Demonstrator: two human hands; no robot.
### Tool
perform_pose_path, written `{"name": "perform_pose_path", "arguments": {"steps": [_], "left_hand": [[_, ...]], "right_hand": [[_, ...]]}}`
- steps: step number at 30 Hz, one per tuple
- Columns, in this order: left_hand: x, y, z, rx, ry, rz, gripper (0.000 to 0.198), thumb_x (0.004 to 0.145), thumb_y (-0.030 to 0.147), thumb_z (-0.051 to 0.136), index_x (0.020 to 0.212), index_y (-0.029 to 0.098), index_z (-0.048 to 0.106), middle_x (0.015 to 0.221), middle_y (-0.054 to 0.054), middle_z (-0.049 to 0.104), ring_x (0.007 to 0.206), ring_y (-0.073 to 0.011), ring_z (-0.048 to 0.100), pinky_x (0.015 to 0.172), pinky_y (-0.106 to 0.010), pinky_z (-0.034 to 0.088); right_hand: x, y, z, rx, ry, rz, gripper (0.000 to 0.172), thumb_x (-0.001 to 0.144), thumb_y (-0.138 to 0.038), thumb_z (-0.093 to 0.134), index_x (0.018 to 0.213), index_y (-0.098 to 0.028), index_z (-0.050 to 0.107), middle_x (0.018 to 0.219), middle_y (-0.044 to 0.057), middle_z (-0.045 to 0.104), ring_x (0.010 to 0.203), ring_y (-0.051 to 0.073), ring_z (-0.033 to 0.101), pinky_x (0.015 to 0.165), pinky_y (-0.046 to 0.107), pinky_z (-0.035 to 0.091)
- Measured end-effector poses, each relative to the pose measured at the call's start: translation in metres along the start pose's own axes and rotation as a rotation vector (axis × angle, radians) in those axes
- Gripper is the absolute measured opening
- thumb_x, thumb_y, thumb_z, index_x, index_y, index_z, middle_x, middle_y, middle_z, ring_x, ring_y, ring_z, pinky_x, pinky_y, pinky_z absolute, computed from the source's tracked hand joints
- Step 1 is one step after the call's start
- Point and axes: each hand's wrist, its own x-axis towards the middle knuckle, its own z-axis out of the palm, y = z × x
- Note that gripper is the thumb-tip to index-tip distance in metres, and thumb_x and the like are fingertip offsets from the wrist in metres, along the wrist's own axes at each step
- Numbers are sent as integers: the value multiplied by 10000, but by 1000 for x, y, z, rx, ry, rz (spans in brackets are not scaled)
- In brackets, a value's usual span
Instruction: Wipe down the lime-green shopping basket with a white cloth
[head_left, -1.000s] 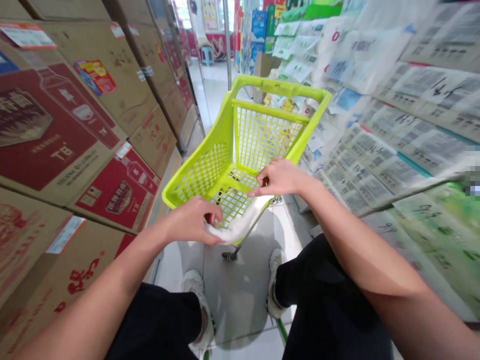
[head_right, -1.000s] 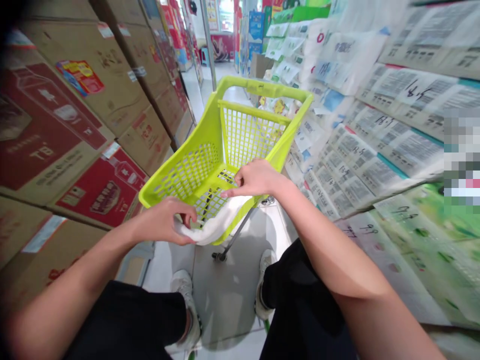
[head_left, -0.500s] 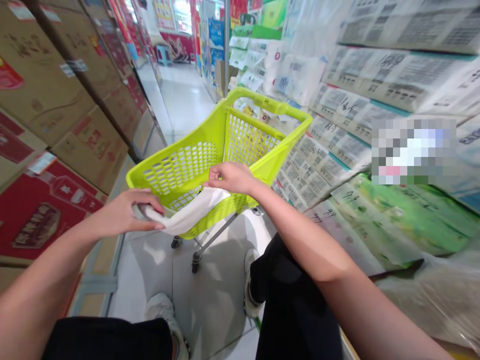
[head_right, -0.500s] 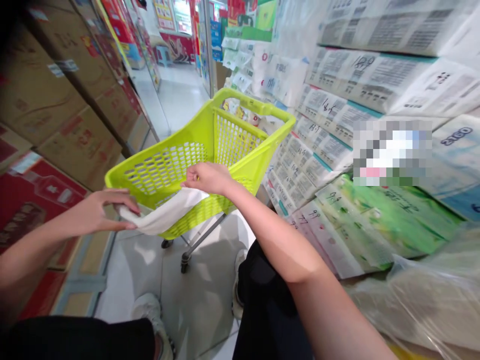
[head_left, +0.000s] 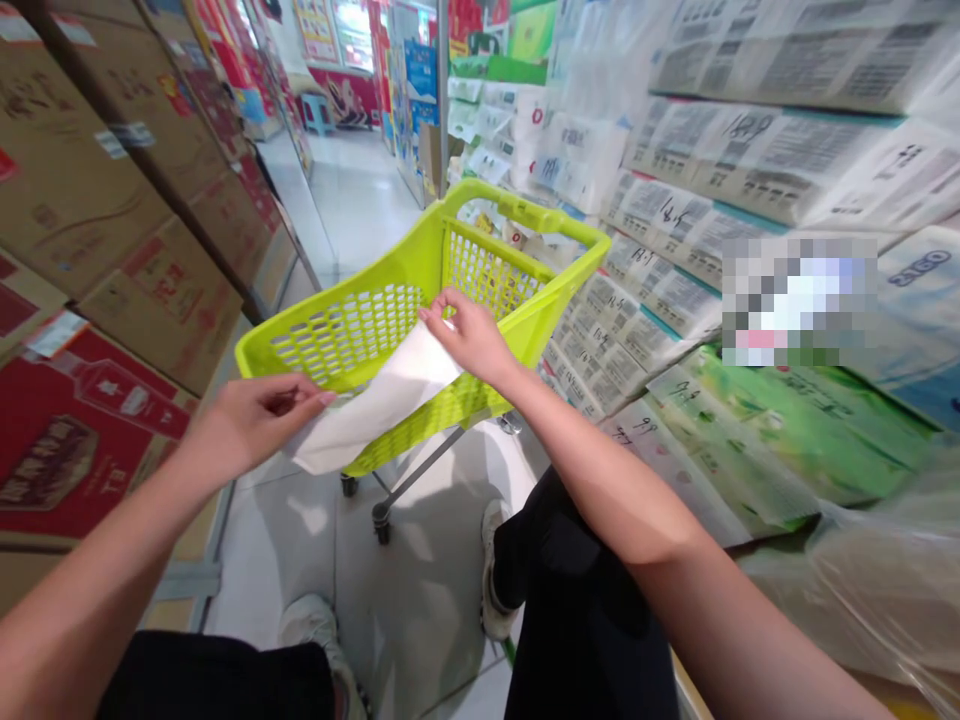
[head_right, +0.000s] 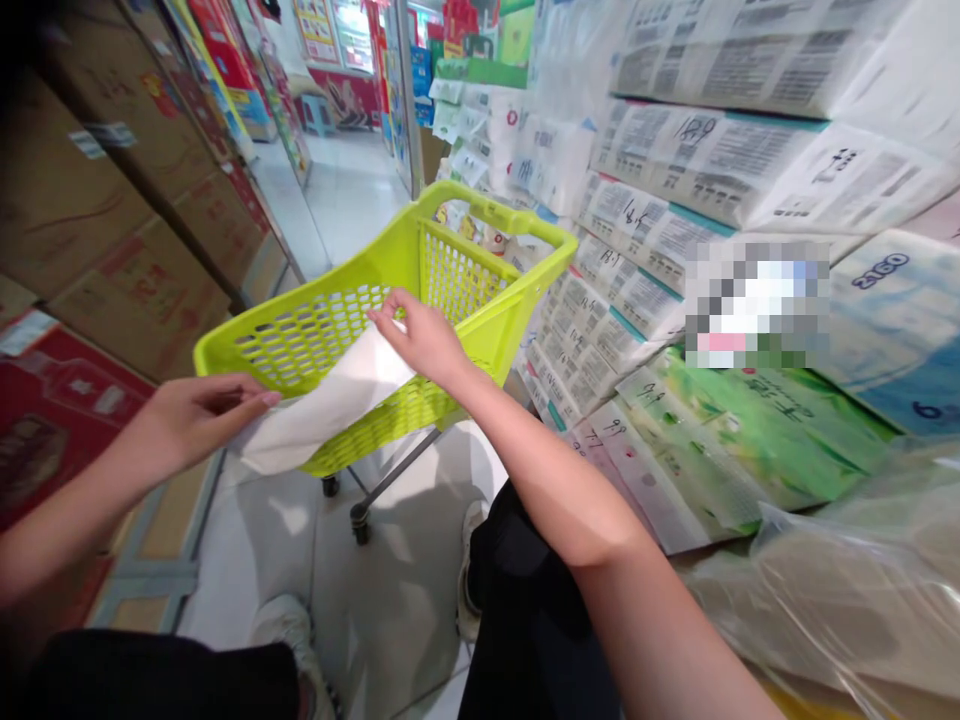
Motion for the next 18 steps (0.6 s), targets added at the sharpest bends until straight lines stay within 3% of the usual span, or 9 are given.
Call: {"name": "perform_pose_path", "arguments": {"steps": [3, 6, 9, 11, 14, 16, 18], "left_hand": [[-8, 19, 6, 12, -22, 136, 384, 888, 595, 670, 818, 227, 754, 679, 18, 635, 595, -143, 505, 579, -279, 358], [-16, 36, 14, 17, 21, 248, 405, 929, 614, 633, 846, 235, 748, 794, -19, 676, 675, -177, 574, 652, -316, 422], [-23, 46, 26, 62, 44, 242, 365, 955, 590, 634, 959, 239, 730, 983, -57, 722, 859, -231, 667, 770, -351, 494], [-25, 48, 35, 134, 91, 212, 373, 957, 579, 629, 1060, 228, 700, 1106, -93, 731, 1005, -284, 696, 841, -386, 521], [-26, 49, 45, 261, 22, 162, 384, 962, 581, 610, 1109, 237, 697, 1118, -101, 770, 1027, -323, 727, 803, -394, 523], [-24, 48, 48, 363, -67, 136, 387, 974, 604, 579, 1044, 258, 739, 1008, -84, 805, 919, -317, 752, 714, -370, 489], [-22, 44, 49, 474, -98, 119, 435, 974, 637, 552, 992, 265, 777, 933, -87, 820, 851, -318, 763, 660, -356, 450]], "right_hand": [[1, 4, -24, -147, 10, 31, 329, 1101, -451, 450, 1129, -205, 668, 1105, 89, 759, 1013, 255, 666, 921, 340, 482], [-1, 12, -45, -330, -18, 175, 276, 1051, -403, 527, 1095, -197, 704, 1089, 134, 776, 1014, 297, 689, 896, 375, 498], [-3, 17, -58, -505, -58, 348, 263, 1029, -366, 551, 1120, -199, 732, 1116, 173, 776, 1039, 332, 706, 874, 402, 502], [-5, 13, -58, -578, 8, 371, 306, 1038, -349, 540, 1222, -185, 720, 1190, 199, 759, 1108, 361, 693, 923, 445, 493], [-7, -4, -43, -543, 87, 162, 372, 1061, -379, 539, 1323, -162, 690, 1310, 215, 710, 1234, 375, 636, 1021, 479, 447], [-11, -19, -23, -392, -40, -102, 376, 1092, -403, 507, 1308, -164, 702, 1324, 182, 710, 1249, 317, 630, 1038, 415, 434], [-17, -33, -1, -252, -274, -323, 410, 1117, -468, 473, 1265, -186, 730, 1257, 128, 751, 1179, 257, 664, 965, 343, 446]]}}
